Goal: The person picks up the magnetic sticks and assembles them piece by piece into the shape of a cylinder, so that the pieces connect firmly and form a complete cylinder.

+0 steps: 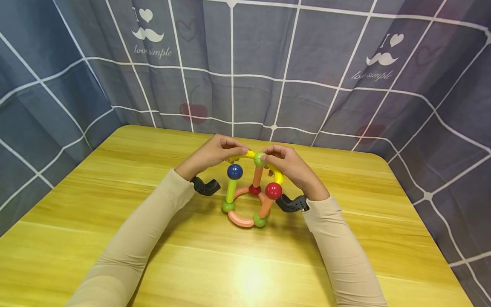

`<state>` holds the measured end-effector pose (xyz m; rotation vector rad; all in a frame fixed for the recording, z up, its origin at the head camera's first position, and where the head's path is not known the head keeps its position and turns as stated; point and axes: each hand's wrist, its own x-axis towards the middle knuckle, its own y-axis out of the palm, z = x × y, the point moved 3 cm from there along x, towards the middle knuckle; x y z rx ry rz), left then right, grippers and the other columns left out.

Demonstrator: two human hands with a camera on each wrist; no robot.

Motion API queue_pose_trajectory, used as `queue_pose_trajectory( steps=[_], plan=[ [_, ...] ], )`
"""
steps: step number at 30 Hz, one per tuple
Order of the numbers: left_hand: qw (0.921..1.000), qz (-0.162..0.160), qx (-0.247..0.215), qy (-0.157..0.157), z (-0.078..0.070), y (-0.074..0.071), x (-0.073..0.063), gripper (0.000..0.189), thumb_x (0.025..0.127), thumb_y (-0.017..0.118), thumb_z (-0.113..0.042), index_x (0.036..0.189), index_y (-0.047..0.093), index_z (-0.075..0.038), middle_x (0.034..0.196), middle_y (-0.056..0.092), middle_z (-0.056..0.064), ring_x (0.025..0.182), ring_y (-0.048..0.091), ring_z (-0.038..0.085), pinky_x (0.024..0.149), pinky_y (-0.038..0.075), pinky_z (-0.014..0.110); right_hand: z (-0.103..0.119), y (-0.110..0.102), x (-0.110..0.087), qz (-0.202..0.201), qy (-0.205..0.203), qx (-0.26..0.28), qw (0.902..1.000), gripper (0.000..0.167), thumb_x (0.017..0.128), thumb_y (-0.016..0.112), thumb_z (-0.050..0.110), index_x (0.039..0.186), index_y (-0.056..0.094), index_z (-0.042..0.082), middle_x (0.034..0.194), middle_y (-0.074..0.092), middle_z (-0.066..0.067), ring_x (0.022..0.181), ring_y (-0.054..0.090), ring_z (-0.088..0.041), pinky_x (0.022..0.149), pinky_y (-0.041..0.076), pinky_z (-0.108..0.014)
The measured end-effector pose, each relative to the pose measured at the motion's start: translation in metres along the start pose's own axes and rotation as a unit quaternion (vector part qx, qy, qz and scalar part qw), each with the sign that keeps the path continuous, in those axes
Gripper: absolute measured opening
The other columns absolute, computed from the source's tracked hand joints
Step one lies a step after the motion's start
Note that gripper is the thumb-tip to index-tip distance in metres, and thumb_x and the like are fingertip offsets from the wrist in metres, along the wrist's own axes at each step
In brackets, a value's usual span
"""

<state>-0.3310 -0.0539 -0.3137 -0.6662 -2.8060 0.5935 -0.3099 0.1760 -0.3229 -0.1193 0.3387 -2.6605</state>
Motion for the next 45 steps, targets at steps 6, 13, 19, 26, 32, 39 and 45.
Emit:
queue_pose_trajectory(
  steps=[6, 13, 19, 26, 32, 39, 45],
  plan=[
    [0.9999, 0.011, 0.012, 0.001, -0.003, -0.001, -0.001, 0.036, 0.110, 0.068, -0.028, 0.137, 0.073, -0.004, 0.116, 0.076, 0.013, 0.106, 0.072, 0.033, 0.091, 0.062, 0.040, 0.009, -0.006, 0.009, 0.027, -0.033, -0.061, 0.9972, 0.042, 0.113, 0.053, 0.015, 0.145, 0.055, -0.012, 0.134, 0.066, -0.014, 0.119, 0.064, -0.014, 0.103, 0.051, -0.022],
    [0.9997, 0.009, -0.020, -0.014, -0.006, -0.006, -0.008, 0.046, 0.114, 0.059, -0.026, 0.154, 0.055, -0.004, 0.140, 0.063, 0.018, 0.117, 0.069, 0.030, 0.097, 0.061, 0.041, 0.020, 0.000, 0.036, 0.143, -0.028, -0.086, 0.9857, 0.040, 0.114, 0.053, 0.014, 0.148, 0.058, -0.007, 0.149, 0.061, -0.020, 0.128, 0.063, -0.029, 0.106, 0.054, -0.032],
    [0.9964, 0.005, -0.081, -0.027, -0.003, -0.007, -0.016, 0.049, 0.118, 0.048, -0.026, 0.159, 0.039, -0.001, 0.151, 0.047, 0.023, 0.133, 0.058, 0.038, 0.104, 0.058, 0.050, 0.018, 0.008, 0.048, 0.134, -0.023, -0.058, 0.9890, 0.031, 0.111, 0.058, 0.006, 0.136, 0.064, -0.011, 0.124, 0.073, -0.011, 0.105, 0.074, -0.026, 0.094, 0.062, -0.038],
    [0.9945, 0.080, -0.009, -0.067, 0.007, 0.005, -0.036, 0.061, 0.114, 0.039, -0.048, 0.149, 0.049, 0.001, 0.146, 0.056, 0.019, 0.134, 0.058, 0.037, 0.113, 0.046, 0.061, 0.016, 0.006, 0.045, 0.104, -0.023, -0.061, 0.9924, 0.037, 0.109, 0.057, 0.003, 0.144, 0.062, -0.012, 0.121, 0.075, -0.010, 0.097, 0.075, -0.020, 0.093, 0.062, -0.033],
    [0.9899, 0.128, -0.033, -0.051, 0.014, 0.014, -0.046, 0.048, 0.111, 0.055, -0.036, 0.140, 0.064, 0.001, 0.146, 0.064, 0.015, 0.142, 0.055, 0.032, 0.121, 0.039, 0.059, 0.011, 0.006, 0.044, 0.099, -0.025, -0.042, 0.9939, 0.036, 0.109, 0.058, 0.004, 0.140, 0.065, -0.012, 0.115, 0.078, -0.006, 0.100, 0.075, -0.020, 0.095, 0.061, -0.031],
    [0.9939, 0.078, -0.064, -0.044, 0.021, 0.006, -0.060, 0.043, 0.113, 0.056, -0.029, 0.140, 0.066, 0.002, 0.145, 0.066, 0.016, 0.139, 0.057, 0.032, 0.123, 0.037, 0.061, 0.007, 0.004, 0.042, 0.102, -0.014, -0.009, 0.9947, 0.034, 0.109, 0.057, 0.006, 0.138, 0.068, -0.008, 0.117, 0.077, -0.004, 0.100, 0.073, -0.020, 0.092, 0.062, -0.032],
    [0.9961, 0.054, -0.066, -0.025, 0.023, 0.004, -0.064, 0.035, 0.113, 0.058, -0.025, 0.129, 0.070, 0.003, 0.136, 0.070, 0.016, 0.129, 0.062, 0.031, 0.118, 0.043, 0.061, 0.009, 0.006, 0.042, 0.111, -0.017, -0.006, 0.9936, 0.032, 0.108, 0.059, 0.005, 0.134, 0.071, -0.006, 0.122, 0.075, -0.004, 0.101, 0.073, -0.020, 0.092, 0.062, -0.032]
  ],
)
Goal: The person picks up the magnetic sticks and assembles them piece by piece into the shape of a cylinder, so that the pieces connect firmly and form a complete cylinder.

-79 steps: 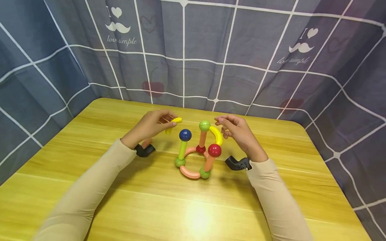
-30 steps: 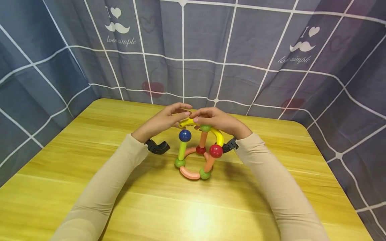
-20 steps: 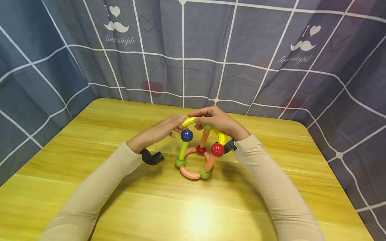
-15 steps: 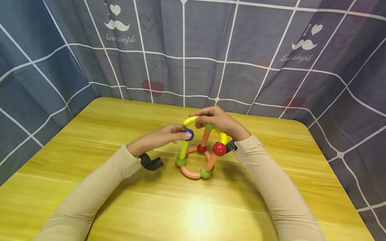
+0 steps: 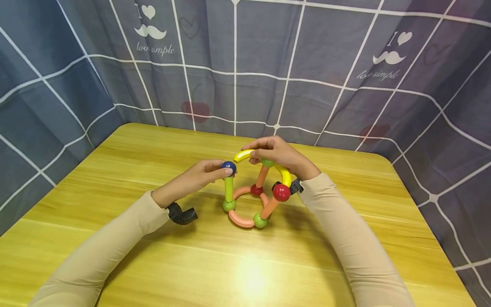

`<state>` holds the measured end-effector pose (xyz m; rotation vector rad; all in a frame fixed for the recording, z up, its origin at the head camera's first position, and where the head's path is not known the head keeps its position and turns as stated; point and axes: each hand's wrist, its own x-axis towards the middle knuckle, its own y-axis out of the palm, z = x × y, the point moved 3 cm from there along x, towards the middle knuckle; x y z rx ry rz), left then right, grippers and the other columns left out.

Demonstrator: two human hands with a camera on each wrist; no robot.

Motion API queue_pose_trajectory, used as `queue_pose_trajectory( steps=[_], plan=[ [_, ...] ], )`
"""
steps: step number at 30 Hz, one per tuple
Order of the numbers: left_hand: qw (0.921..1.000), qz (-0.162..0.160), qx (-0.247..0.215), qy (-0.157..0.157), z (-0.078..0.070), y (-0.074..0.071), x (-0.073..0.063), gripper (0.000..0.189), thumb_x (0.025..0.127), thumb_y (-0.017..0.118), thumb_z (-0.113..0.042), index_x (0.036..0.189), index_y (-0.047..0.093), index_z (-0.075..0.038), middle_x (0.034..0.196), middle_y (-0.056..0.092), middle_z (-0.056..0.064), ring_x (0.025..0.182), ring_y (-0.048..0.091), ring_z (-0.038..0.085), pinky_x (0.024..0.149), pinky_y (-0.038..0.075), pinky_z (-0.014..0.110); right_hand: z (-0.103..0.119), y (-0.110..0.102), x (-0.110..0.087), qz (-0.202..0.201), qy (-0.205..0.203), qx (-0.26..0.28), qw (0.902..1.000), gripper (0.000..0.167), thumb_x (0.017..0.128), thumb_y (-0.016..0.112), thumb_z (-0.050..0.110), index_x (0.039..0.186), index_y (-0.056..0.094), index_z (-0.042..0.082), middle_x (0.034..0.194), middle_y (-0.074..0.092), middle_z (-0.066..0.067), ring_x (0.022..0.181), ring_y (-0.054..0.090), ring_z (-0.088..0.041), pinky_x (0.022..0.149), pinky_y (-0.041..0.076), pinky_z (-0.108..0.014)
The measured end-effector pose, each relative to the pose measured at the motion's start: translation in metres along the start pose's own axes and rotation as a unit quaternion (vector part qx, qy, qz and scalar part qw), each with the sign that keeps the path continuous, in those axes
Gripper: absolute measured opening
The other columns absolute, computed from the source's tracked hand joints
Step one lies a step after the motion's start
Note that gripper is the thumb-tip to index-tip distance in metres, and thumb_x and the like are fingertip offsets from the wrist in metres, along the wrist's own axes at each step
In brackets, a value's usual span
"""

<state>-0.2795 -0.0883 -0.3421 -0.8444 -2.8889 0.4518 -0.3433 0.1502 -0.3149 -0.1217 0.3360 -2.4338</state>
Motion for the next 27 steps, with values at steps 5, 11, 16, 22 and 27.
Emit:
queue_pose_trajectory(
  steps=[5, 11, 16, 22, 27],
  plan=[
    [0.9999, 0.003, 0.010, 0.007, 0.000, 0.004, 0.002, 0.036, 0.113, 0.059, -0.030, 0.130, 0.070, 0.000, 0.137, 0.070, 0.016, 0.132, 0.063, 0.029, 0.118, 0.045, 0.056, 0.001, 0.001, 0.000, 0.006, -0.012, -0.018, 0.9998, 0.032, 0.107, 0.060, 0.006, 0.134, 0.070, -0.008, 0.121, 0.075, -0.005, 0.103, 0.074, -0.022, 0.098, 0.060, -0.035],
    [0.9998, -0.011, 0.010, 0.014, 0.001, 0.007, 0.001, 0.036, 0.113, 0.060, -0.027, 0.139, 0.063, -0.002, 0.132, 0.071, 0.017, 0.127, 0.065, 0.030, 0.113, 0.047, 0.060, -0.001, -0.001, -0.002, 0.012, -0.022, 0.019, 0.9995, 0.037, 0.113, 0.052, 0.011, 0.143, 0.063, -0.009, 0.137, 0.069, -0.013, 0.115, 0.074, -0.021, 0.106, 0.058, -0.043],
    [0.9972, -0.039, 0.051, 0.038, 0.000, 0.008, -0.006, 0.051, 0.112, 0.062, -0.026, 0.158, 0.051, -0.007, 0.120, 0.072, 0.015, 0.111, 0.067, 0.032, 0.090, 0.056, 0.043, 0.003, -0.011, -0.018, -0.004, 0.009, -0.036, 0.9993, 0.047, 0.119, 0.042, 0.024, 0.151, 0.055, -0.008, 0.151, 0.060, -0.017, 0.127, 0.063, -0.015, 0.107, 0.053, -0.029],
    [0.9907, -0.057, 0.103, 0.069, -0.002, 0.010, -0.017, 0.066, 0.108, 0.071, -0.026, 0.166, 0.043, -0.010, 0.112, 0.075, 0.007, 0.107, 0.069, 0.026, 0.086, 0.058, 0.039, 0.007, -0.024, -0.059, 0.008, -0.006, -0.072, 0.9974, 0.052, 0.119, 0.040, 0.038, 0.158, 0.051, 0.004, 0.151, 0.054, -0.020, 0.108, 0.058, -0.025, 0.085, 0.054, -0.030],
    [0.9865, -0.042, 0.137, 0.080, -0.004, 0.013, -0.028, 0.088, 0.097, 0.085, -0.022, 0.169, 0.036, -0.007, 0.112, 0.077, 0.003, 0.108, 0.072, 0.019, 0.079, 0.062, 0.036, -0.010, -0.024, -0.088, 0.090, -0.075, -0.072, 0.9905, 0.065, 0.112, 0.059, 0.033, 0.170, 0.033, 0.019, 0.161, 0.036, -0.034, 0.118, 0.064, -0.018, 0.091, 0.058, -0.030]
  ],
)
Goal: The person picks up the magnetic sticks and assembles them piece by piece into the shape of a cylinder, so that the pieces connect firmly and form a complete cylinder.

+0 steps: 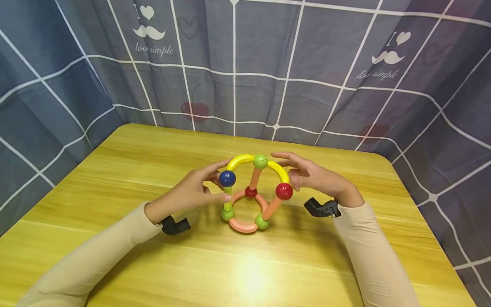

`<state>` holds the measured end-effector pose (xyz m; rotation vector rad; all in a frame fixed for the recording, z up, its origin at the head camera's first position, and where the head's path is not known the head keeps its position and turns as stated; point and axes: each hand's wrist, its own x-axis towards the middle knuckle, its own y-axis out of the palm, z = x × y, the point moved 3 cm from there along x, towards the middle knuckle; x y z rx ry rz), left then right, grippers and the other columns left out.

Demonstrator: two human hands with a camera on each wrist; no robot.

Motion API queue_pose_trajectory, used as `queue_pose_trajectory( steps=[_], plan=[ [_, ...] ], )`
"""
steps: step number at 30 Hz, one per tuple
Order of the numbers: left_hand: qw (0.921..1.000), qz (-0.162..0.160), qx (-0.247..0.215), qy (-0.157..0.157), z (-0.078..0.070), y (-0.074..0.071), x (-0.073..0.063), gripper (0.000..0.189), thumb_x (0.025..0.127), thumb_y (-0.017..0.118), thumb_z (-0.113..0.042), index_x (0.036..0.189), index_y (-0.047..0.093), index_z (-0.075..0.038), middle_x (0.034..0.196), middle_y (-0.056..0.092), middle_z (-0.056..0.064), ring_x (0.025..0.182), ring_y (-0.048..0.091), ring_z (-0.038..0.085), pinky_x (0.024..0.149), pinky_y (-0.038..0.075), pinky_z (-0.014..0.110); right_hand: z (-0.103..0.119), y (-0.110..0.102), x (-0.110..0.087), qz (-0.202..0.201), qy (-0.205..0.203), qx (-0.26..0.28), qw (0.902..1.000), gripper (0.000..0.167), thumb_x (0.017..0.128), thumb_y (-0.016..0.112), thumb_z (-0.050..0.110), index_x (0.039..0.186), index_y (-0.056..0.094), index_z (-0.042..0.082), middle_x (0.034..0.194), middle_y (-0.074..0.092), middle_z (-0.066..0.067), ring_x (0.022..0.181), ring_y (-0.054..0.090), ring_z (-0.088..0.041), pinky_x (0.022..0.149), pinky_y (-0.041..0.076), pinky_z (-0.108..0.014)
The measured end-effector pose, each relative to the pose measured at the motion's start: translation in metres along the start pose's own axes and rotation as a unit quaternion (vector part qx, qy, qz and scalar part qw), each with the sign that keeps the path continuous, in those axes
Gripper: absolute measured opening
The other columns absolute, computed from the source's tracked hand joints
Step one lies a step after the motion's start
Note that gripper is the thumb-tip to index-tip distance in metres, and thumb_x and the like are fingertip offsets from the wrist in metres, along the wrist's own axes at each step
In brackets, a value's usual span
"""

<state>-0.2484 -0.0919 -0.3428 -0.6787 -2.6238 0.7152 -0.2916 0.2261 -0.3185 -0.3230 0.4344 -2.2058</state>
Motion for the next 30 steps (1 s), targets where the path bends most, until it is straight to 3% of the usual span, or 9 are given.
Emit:
queue_pose_trajectory(
  steps=[3, 6, 9, 14, 21, 30],
  plan=[
    [0.9999, 0.008, 0.006, 0.011, -0.002, 0.002, -0.004, 0.094, 0.094, 0.088, -0.014, 0.169, 0.033, -0.004, 0.111, 0.077, 0.005, 0.107, 0.074, 0.020, 0.069, 0.061, 0.032, -0.009, 0.009, -0.010, 0.027, -0.022, 0.032, 0.9989, 0.084, 0.106, 0.071, 0.015, 0.174, 0.022, 0.018, 0.164, 0.032, -0.030, 0.131, 0.064, -0.018, 0.101, 0.058, -0.033],
    [0.9996, 0.002, 0.006, 0.029, -0.003, 0.006, -0.006, 0.093, 0.093, 0.087, -0.008, 0.168, 0.033, 0.000, 0.109, 0.079, 0.006, 0.104, 0.076, 0.020, 0.069, 0.061, 0.028, -0.011, 0.018, -0.012, 0.028, -0.041, 0.082, 0.9954, 0.091, 0.100, 0.069, -0.008, 0.174, 0.020, 0.014, 0.161, 0.040, -0.019, 0.122, 0.069, -0.018, 0.097, 0.061, -0.032],
    [0.9991, -0.010, 0.007, 0.041, -0.003, 0.010, -0.007, 0.092, 0.092, 0.087, -0.006, 0.167, 0.034, 0.002, 0.107, 0.079, 0.007, 0.102, 0.076, 0.020, 0.071, 0.062, 0.027, -0.009, 0.024, -0.012, 0.010, -0.050, 0.097, 0.9939, 0.091, 0.099, 0.067, -0.014, 0.173, 0.025, 0.017, 0.155, 0.049, -0.010, 0.112, 0.072, -0.017, 0.095, 0.062, -0.031],
    [0.9986, -0.026, 0.010, 0.046, -0.004, 0.014, -0.008, 0.093, 0.091, 0.088, -0.004, 0.166, 0.035, 0.003, 0.106, 0.079, 0.008, 0.100, 0.077, 0.021, 0.074, 0.063, 0.025, -0.004, 0.030, -0.011, -0.029, -0.033, 0.069, 0.9967, 0.089, 0.098, 0.072, -0.010, 0.171, 0.029, 0.017, 0.148, 0.054, -0.009, 0.110, 0.076, -0.022, 0.093, 0.063, -0.034],
    [0.9978, -0.042, 0.007, 0.051, -0.003, 0.018, -0.009, 0.094, 0.089, 0.090, -0.003, 0.165, 0.036, 0.003, 0.104, 0.079, 0.008, 0.097, 0.076, 0.020, 0.072, 0.063, 0.026, 0.002, 0.036, -0.012, -0.064, -0.026, 0.006, 0.9976, 0.089, 0.096, 0.079, -0.005, 0.167, 0.025, -0.002, 0.143, 0.060, -0.006, 0.112, 0.075, -0.024, 0.093, 0.063, -0.032],
    [0.9983, -0.035, -0.001, 0.047, -0.003, 0.016, -0.008, 0.093, 0.089, 0.090, -0.003, 0.165, 0.037, 0.003, 0.107, 0.079, 0.009, 0.098, 0.076, 0.020, 0.075, 0.063, 0.025, 0.006, 0.040, -0.010, -0.091, -0.032, -0.049, 0.9941, 0.094, 0.090, 0.085, -0.006, 0.163, 0.026, -0.007, 0.139, 0.058, -0.030, 0.111, 0.074, -0.017, 0.097, 0.059, -0.026]
  ],
)
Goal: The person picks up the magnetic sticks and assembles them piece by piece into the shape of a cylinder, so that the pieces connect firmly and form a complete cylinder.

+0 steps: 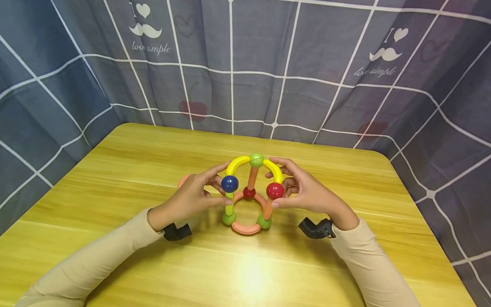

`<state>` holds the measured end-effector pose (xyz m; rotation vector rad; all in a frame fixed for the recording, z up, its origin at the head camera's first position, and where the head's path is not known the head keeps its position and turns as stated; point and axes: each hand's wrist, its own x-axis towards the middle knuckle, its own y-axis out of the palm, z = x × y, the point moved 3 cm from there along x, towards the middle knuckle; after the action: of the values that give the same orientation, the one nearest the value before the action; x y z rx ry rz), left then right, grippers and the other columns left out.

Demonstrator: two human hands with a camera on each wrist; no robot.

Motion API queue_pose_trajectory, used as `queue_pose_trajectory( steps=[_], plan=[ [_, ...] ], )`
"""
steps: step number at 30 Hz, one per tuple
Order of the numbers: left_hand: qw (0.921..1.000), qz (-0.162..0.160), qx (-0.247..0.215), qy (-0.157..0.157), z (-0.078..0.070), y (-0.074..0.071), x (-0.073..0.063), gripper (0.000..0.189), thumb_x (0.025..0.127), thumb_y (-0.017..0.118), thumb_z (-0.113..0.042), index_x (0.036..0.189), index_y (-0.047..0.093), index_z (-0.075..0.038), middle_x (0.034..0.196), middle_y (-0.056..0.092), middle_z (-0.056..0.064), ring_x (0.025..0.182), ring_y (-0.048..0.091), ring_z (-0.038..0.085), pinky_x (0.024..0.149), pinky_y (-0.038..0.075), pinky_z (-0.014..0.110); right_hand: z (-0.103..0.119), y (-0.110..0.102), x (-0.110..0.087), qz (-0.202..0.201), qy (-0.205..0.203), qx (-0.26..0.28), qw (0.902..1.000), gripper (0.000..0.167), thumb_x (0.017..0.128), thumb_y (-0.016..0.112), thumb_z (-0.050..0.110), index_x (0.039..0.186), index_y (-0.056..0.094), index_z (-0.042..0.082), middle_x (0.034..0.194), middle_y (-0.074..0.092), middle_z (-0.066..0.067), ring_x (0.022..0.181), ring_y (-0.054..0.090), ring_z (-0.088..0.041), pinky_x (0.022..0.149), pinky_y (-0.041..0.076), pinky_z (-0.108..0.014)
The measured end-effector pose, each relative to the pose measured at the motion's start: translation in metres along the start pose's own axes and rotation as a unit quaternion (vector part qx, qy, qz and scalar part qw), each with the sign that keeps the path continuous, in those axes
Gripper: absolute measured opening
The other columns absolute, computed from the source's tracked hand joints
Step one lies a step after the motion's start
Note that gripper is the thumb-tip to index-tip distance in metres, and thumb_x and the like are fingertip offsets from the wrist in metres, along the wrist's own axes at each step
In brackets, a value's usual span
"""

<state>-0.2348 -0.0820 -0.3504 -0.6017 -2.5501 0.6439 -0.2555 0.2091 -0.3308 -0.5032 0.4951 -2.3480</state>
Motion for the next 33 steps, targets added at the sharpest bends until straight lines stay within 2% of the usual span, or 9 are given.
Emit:
queue_pose_trajectory(
  steps=[10, 15, 18, 20, 23, 26, 29, 30, 33],
  plan=[
    [0.9998, 0.009, 0.011, -0.012, 0.001, -0.004, 0.001, 0.092, 0.090, 0.090, -0.006, 0.165, 0.037, 0.004, 0.108, 0.079, 0.009, 0.099, 0.076, 0.020, 0.075, 0.063, 0.026, 0.000, 0.006, 0.004, -0.010, 0.013, 0.004, 0.9999, 0.095, 0.090, 0.084, -0.006, 0.163, 0.023, -0.008, 0.137, 0.057, -0.037, 0.110, 0.074, -0.017, 0.096, 0.059, -0.026],
    [0.9975, 0.049, 0.042, -0.030, 0.002, -0.014, 0.003, 0.093, 0.090, 0.091, -0.014, 0.165, 0.039, 0.001, 0.114, 0.077, 0.007, 0.101, 0.073, 0.017, 0.078, 0.061, 0.028, 0.002, 0.008, 0.003, -0.012, 0.015, 0.000, 0.9998, 0.099, 0.090, 0.086, -0.003, 0.164, 0.020, -0.006, 0.135, 0.060, -0.032, 0.109, 0.074, -0.018, 0.095, 0.060, -0.027],
    [0.9923, 0.078, 0.088, -0.038, 0.006, -0.029, 0.005, 0.086, 0.088, 0.094, -0.020, 0.159, 0.049, -0.003, 0.123, 0.073, 0.009, 0.104, 0.069, 0.021, 0.084, 0.060, 0.038, 0.001, 0.008, 0.002, -0.013, 0.016, 0.005, 0.9998, 0.104, 0.090, 0.088, 0.000, 0.166, 0.018, -0.003, 0.135, 0.061, -0.031, 0.110, 0.074, -0.017, 0.096, 0.059, -0.027],
    [0.9873, 0.096, 0.116, -0.050, 0.012, -0.044, 0.007, 0.078, 0.089, 0.093, -0.020, 0.154, 0.055, -0.003, 0.132, 0.068, 0.013, 0.111, 0.066, 0.029, 0.093, 0.058, 0.047, 0.000, 0.008, 0.002, -0.011, 0.019, 0.011, 0.9997, 0.108, 0.088, 0.089, 0.000, 0.168, 0.016, -0.001, 0.135, 0.061, -0.031, 0.111, 0.074, -0.017, 0.096, 0.059, -0.027],
    [0.9757, 0.121, 0.158, -0.091, 0.028, -0.064, 0.007, 0.070, 0.091, 0.091, -0.017, 0.151, 0.058, -0.001, 0.148, 0.060, 0.020, 0.127, 0.061, 0.043, 0.106, 0.052, 0.058, -0.001, 0.010, 0.002, -0.008, 0.020, 0.016, 0.9996, 0.110, 0.088, 0.088, -0.002, 0.169, 0.014, 0.000, 0.133, 0.061, -0.032, 0.109, 0.074, -0.017, 0.095, 0.060, -0.027],
    [0.9540, 0.153, 0.212, -0.147, 0.047, -0.078, 0.004, 0.072, 0.092, 0.091, -0.018, 0.152, 0.056, 0.000, 0.156, 0.052, 0.025, 0.143, 0.047, 0.052, 0.115, 0.044, 0.064, -0.001, 0.012, 0.002, -0.009, 0.019, 0.015, 0.9997, 0.109, 0.089, 0.088, -0.002, 0.170, 0.013, 0.000, 0.131, 0.062, -0.032, 0.107, 0.074, -0.017, 0.093, 0.060, -0.027],
    [0.9340, 0.180, 0.250, -0.180, 0.061, -0.084, 0.002, 0.077, 0.089, 0.093, -0.020, 0.154, 0.055, -0.001, 0.152, 0.052, 0.027, 0.145, 0.041, 0.054, 0.117, 0.041, 0.066, 0.000, 0.013, 0.003, -0.011, 0.018, 0.013, 0.9997, 0.109, 0.090, 0.087, 0.000, 0.170, 0.012, 0.000, 0.129, 0.062, -0.033, 0.105, 0.074, -0.016, 0.092, 0.061, -0.026],
    [0.9303, 0.187, 0.253, -0.188, 0.065, -0.084, 0.001, 0.078, 0.088, 0.094, -0.019, 0.154, 0.055, -0.002, 0.150, 0.053, 0.027, 0.144, 0.041, 0.054, 0.116, 0.042, 0.065, -0.001, 0.013, 0.003, -0.011, 0.018, 0.013, 0.9997, 0.110, 0.090, 0.087, 0.000, 0.170, 0.012, 0.000, 0.128, 0.062, -0.032, 0.105, 0.074, -0.016, 0.091, 0.061, -0.027],
    [0.9292, 0.200, 0.244, -0.193, 0.071, -0.085, 0.000, 0.080, 0.087, 0.095, -0.016, 0.155, 0.055, -0.001, 0.145, 0.056, 0.025, 0.137, 0.049, 0.049, 0.114, 0.045, 0.062, -0.001, 0.011, 0.002, -0.003, 0.023, 0.015, 0.9996, 0.113, 0.089, 0.088, -0.001, 0.170, 0.010, 0.001, 0.129, 0.062, -0.033, 0.108, 0.074, -0.016, 0.093, 0.060, -0.027]
  ],
)
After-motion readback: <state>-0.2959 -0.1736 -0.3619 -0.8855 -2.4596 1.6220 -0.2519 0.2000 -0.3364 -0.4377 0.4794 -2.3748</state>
